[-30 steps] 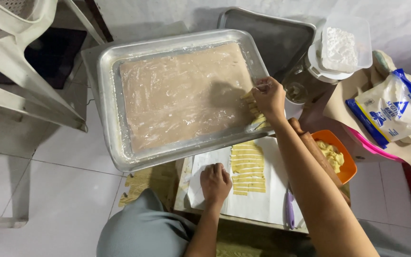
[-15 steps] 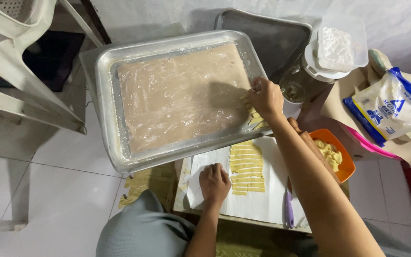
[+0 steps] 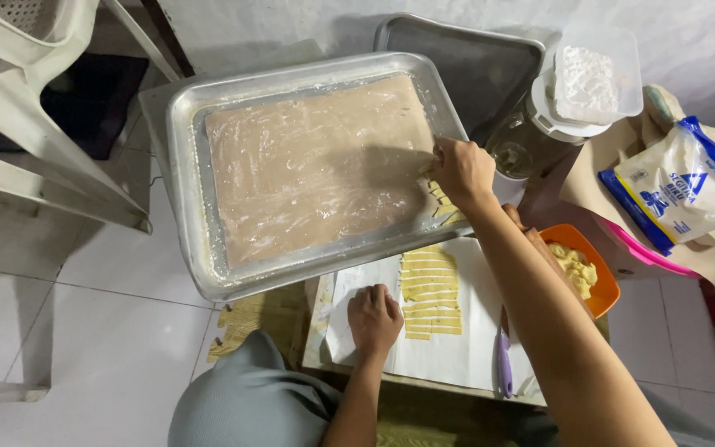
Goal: Picking up thin strips of dough from a cutting board and arranging them neatly on a metal baking tray.
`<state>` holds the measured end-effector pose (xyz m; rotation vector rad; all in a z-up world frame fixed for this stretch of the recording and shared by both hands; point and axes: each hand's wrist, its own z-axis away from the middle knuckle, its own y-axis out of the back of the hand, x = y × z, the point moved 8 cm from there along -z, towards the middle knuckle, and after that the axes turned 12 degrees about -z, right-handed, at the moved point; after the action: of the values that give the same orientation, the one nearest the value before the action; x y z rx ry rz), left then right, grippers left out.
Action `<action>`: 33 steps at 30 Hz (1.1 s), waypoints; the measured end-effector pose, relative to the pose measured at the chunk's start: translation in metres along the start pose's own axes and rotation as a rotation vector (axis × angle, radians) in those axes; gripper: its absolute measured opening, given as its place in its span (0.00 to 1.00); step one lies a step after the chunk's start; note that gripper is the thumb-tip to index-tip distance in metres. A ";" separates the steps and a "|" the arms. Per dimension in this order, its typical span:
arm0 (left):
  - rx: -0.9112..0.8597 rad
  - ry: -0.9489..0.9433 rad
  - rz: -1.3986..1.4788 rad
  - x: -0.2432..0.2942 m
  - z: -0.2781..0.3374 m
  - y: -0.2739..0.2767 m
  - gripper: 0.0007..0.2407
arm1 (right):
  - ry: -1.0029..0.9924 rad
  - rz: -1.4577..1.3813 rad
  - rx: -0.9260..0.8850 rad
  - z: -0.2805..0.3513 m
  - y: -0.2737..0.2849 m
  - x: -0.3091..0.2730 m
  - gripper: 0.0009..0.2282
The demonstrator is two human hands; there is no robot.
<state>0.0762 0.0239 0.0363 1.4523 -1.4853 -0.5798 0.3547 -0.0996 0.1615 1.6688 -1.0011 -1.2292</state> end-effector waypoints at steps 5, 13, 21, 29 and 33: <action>0.007 0.000 -0.013 -0.001 0.003 -0.008 0.02 | 0.038 0.028 -0.001 -0.003 -0.001 0.002 0.08; 0.001 0.003 -0.005 -0.001 0.003 -0.006 0.03 | 0.030 0.043 -0.008 0.003 0.013 -0.011 0.07; 0.040 0.000 -0.023 -0.001 0.003 -0.005 0.02 | 0.047 0.026 0.027 0.000 0.012 -0.003 0.08; 0.054 -0.008 -0.030 0.000 0.002 0.001 0.02 | 0.006 -0.131 -0.031 0.002 0.036 0.006 0.10; 0.064 0.003 -0.015 0.000 0.006 -0.003 0.02 | 0.059 -0.114 -0.101 0.015 0.054 -0.018 0.10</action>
<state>0.0726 0.0220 0.0308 1.5140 -1.5035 -0.5437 0.3296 -0.1038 0.2143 1.6924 -0.8045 -1.2750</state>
